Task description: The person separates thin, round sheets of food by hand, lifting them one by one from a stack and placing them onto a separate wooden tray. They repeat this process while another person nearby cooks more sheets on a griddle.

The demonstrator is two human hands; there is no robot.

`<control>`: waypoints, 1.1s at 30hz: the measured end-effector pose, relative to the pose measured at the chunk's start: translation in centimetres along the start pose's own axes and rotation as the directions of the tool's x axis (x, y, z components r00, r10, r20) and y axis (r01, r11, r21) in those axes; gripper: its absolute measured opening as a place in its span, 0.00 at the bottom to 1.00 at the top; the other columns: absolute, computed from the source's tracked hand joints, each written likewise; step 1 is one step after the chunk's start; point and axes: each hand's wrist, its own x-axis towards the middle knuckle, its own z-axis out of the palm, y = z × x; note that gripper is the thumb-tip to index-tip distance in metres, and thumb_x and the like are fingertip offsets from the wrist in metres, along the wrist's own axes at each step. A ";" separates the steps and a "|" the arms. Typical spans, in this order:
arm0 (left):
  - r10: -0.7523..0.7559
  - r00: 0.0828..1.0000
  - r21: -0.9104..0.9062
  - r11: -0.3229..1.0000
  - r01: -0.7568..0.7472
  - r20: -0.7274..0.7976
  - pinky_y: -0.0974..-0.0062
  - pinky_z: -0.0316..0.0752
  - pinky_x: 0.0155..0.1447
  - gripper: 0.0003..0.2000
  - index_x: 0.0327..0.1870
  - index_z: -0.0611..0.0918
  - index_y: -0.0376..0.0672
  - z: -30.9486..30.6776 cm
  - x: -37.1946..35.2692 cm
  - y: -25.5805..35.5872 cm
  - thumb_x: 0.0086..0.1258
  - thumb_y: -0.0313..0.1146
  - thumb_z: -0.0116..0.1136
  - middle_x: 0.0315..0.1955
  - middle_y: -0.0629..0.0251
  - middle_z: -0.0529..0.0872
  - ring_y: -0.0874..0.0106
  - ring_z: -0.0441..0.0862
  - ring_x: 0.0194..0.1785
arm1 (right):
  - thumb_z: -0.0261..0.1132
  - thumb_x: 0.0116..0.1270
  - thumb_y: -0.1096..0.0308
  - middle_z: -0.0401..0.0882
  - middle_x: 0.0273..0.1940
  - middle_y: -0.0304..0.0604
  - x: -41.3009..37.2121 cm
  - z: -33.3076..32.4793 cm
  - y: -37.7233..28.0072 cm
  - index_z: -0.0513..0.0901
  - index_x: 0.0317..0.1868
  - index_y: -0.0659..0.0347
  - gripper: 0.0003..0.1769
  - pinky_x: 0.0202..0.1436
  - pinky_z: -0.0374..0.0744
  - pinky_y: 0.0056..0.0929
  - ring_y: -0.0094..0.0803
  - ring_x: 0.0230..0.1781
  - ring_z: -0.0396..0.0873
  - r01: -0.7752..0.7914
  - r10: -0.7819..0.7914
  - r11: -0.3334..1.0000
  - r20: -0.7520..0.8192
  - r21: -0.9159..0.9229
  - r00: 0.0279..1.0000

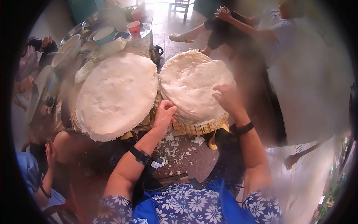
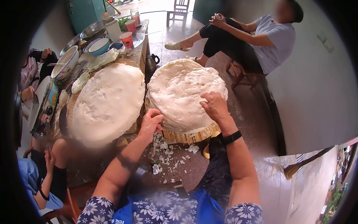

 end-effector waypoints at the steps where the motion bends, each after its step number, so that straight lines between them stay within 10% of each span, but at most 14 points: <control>1: 0.025 1.000 -0.020 0.999 -0.025 -0.013 0.81 0.69 0.22 0.12 0.47 0.74 0.43 0.0 -0.3 0.3 0.64 0.31 0.56 0.27 0.70 0.75 0.81 0.72 0.17 | 0.66 0.56 0.63 0.80 0.39 0.44 -0.1 0.7 -0.5 0.82 0.40 0.54 0.11 0.47 0.73 0.41 0.43 0.44 0.76 0.036 -0.034 0.999 0.043 -0.028 0.998; 8: -0.056 0.995 0.064 0.997 0.051 0.077 0.82 0.69 0.24 0.25 0.65 0.67 0.47 -0.8 -0.2 0.4 0.64 0.29 0.54 0.34 0.67 0.73 0.80 0.73 0.21 | 0.64 0.53 0.62 0.79 0.35 0.41 -0.7 3.1 -0.7 0.82 0.33 0.52 0.08 0.46 0.70 0.42 0.41 0.42 0.75 0.097 -0.082 0.990 0.148 -0.100 0.986; 18: -0.013 0.954 -0.014 1.000 0.018 0.299 0.84 0.71 0.29 0.16 0.55 0.75 0.43 -2.2 -1.7 1.3 0.66 0.31 0.54 0.28 0.72 0.76 0.83 0.74 0.24 | 0.64 0.53 0.66 0.80 0.34 0.43 -1.1 2.7 -5.2 0.84 0.37 0.53 0.10 0.46 0.73 0.40 0.42 0.41 0.76 0.186 -0.183 0.982 0.170 -0.006 0.968; 26: 0.066 0.842 -0.224 0.972 0.066 0.535 0.81 0.75 0.39 0.12 0.51 0.77 0.41 -4.0 -6.7 4.9 0.67 0.29 0.54 0.29 0.73 0.79 0.82 0.76 0.30 | 0.59 0.62 0.72 0.82 0.34 0.37 1.4 3.8 -12.6 0.82 0.42 0.65 0.10 0.41 0.75 0.20 0.20 0.34 0.76 -0.111 -0.015 0.626 0.154 0.772 0.988; 33: 0.315 0.948 -0.529 0.813 -0.244 0.046 0.75 0.79 0.39 0.13 0.52 0.77 0.37 -13.1 -10.6 9.1 0.66 0.26 0.54 0.35 0.65 0.83 0.74 0.81 0.29 | 0.61 0.61 0.69 0.77 0.27 0.33 1.8 5.4 -18.1 0.80 0.43 0.66 0.12 0.28 0.72 0.17 0.17 0.23 0.72 -0.412 0.138 0.282 0.389 0.866 0.911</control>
